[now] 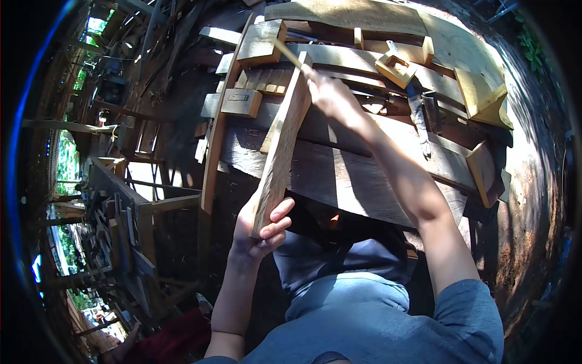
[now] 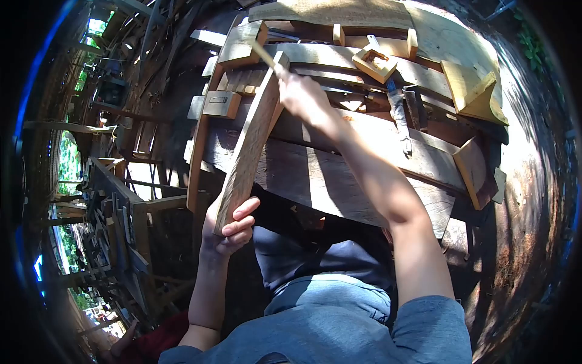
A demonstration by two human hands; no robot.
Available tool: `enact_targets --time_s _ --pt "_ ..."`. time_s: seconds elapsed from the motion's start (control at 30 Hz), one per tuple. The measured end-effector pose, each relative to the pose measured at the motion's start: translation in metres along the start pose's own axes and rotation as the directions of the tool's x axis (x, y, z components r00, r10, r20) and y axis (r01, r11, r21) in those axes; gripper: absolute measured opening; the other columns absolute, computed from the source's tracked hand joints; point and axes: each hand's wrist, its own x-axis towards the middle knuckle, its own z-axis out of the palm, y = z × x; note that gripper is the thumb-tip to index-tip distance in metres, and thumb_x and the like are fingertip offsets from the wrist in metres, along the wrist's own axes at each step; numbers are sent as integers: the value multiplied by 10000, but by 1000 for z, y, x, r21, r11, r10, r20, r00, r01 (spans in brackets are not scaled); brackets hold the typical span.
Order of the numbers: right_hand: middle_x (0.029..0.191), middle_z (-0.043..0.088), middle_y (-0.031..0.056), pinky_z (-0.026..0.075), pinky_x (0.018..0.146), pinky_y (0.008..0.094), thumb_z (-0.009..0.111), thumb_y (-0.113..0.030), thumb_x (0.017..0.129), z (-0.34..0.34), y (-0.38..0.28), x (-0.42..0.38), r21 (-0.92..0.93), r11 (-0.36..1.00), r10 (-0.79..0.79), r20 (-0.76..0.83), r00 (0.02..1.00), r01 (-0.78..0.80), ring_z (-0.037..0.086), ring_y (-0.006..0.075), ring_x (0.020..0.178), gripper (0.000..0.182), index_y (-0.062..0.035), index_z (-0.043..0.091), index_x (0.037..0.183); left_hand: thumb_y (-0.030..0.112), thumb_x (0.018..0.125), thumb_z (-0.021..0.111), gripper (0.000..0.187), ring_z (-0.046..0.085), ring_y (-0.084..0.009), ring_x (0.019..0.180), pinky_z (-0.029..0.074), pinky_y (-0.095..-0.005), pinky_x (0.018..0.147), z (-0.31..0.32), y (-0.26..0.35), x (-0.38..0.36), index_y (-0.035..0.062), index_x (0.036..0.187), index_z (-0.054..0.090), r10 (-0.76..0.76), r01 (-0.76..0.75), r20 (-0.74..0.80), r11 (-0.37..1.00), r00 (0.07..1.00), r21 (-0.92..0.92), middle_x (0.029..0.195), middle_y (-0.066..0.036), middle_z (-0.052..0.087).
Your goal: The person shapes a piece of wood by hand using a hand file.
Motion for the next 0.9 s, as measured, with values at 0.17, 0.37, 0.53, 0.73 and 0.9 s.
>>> enact_targets --time_s 0.17,0.37,0.53,0.73,0.9 --pt "814 627 294 495 609 474 421 -220 967 16 -8 -74 141 973 -181 -35 983 184 639 405 660 497 -198 396 1463 262 1065 241 326 476 -147 492 313 -235 339 -3 -2 -1 -1 1148 416 -4 5 -19 1000 1000 27 839 -121 397" --pt "732 652 234 491 530 396 397 -208 966 32 68 102 -43 966 -253 -322 912 253 595 301 516 462 -113 470 1412 197 1037 318 255 442 -111 491 342 -202 345 -10 6 -3 49 1235 381 -9 9 1 996 1000 84 838 -100 390" --pt "903 678 227 516 719 410 396 -230 973 3 43 52 170 980 -72 -190 979 105 658 340 777 442 -67 506 1369 235 1035 327 278 422 -92 462 350 -193 325 -14 8 -1 44 1228 388 23 -18 -20 982 1000 189 814 -84 402" --pt "1104 631 272 496 872 507 384 -343 1007 31 37 -13 183 973 -112 -171 979 143 614 442 1030 428 -247 428 1421 218 1046 296 250 441 -87 473 339 -186 328 -10 9 -2 39 1193 389 3 0 -17 984 1000 177 792 -73 398" --pt "1001 655 271 502 804 536 386 -272 986 21 35 37 3 998 -58 -210 976 60 635 461 929 390 -166 493 1346 178 1050 285 210 453 -88 495 321 -185 338 -9 5 1 19 1141 388 -37 32 102 999 994 43 810 -89 386"
